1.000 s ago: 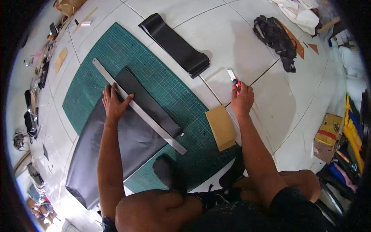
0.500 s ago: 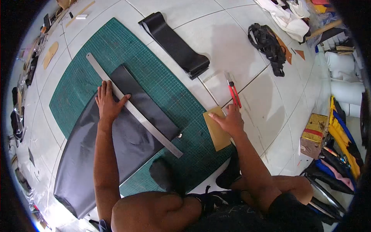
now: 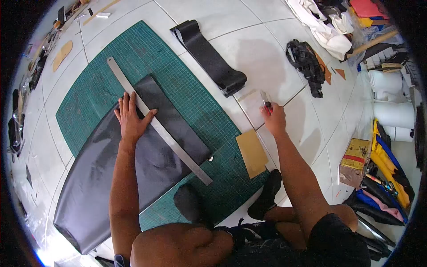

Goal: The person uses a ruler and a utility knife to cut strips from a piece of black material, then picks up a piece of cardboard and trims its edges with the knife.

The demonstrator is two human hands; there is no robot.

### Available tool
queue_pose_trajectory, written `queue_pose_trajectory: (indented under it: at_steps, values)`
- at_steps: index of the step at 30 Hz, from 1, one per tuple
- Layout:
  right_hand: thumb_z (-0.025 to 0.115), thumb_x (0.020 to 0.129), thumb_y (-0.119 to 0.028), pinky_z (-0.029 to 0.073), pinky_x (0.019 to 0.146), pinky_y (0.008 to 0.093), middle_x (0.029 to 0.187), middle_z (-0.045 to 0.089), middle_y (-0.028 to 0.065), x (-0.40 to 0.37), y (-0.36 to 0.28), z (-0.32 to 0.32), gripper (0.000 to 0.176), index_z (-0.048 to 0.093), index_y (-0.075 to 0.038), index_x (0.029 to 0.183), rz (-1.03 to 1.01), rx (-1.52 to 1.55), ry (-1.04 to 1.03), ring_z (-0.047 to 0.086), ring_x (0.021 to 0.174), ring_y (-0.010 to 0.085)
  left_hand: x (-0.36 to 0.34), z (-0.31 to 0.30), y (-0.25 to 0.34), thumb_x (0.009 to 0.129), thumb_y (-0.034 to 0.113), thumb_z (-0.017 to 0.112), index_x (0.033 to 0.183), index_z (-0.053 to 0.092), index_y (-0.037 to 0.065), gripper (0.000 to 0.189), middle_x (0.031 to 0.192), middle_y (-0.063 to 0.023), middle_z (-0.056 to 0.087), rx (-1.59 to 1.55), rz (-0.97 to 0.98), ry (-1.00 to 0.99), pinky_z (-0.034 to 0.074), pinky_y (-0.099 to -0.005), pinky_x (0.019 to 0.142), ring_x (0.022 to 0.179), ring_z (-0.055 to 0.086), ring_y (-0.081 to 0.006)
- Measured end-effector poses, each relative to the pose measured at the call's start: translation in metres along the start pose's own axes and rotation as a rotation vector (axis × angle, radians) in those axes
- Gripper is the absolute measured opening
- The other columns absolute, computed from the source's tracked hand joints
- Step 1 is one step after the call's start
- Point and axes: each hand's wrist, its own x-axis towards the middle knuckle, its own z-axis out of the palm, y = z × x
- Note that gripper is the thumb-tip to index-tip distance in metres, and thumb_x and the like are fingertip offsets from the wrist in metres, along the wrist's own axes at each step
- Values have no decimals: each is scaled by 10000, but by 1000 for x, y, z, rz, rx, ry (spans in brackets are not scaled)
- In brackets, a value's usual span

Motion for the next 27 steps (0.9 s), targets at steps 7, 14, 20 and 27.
queue_pose_trajectory:
  at_steps: [7, 14, 20, 27]
  values:
    - [691, 914, -265, 487, 706, 393, 823, 593, 112, -27, -29, -8, 395, 516, -46, 1191, -58, 402, 101, 592, 757, 249, -22, -15, 6, 824, 390, 753, 1444, 431, 70, 768, 1489, -230, 381, -215, 93, 222, 251, -592, 1140, 1390, 349, -420]
    - [632, 982, -248, 423, 623, 300, 783, 545, 36, -80, -112, -35, 367, 396, -66, 1195, -67, 729, 8, 499, 699, 116, -71, -32, 45, 817, 147, 750, 1285, 562, 32, 517, 1288, -203, 540, -512, 224, 258, 431, -450, 1022, 1222, 515, -383]
    - [614, 991, -204, 478, 734, 312, 969, 584, 75, -113, -207, -45, 290, 496, -37, 1196, -296, 1085, -260, 568, 819, 154, -114, -51, 109, 945, 166, 643, 1286, 542, -1, 393, 1228, -115, 587, -1371, -105, -391, 423, -348, 1006, 1176, 547, -211]
    - [515, 1024, -152, 454, 1013, 391, 1255, 605, 173, -140, -243, -62, 311, 536, -7, 1298, -585, 1025, -318, 601, 1170, 291, -120, -61, 117, 1068, 263, 418, 1448, 412, 27, 448, 1300, -92, 559, -2113, -155, -611, 394, -370, 1068, 1227, 525, -204]
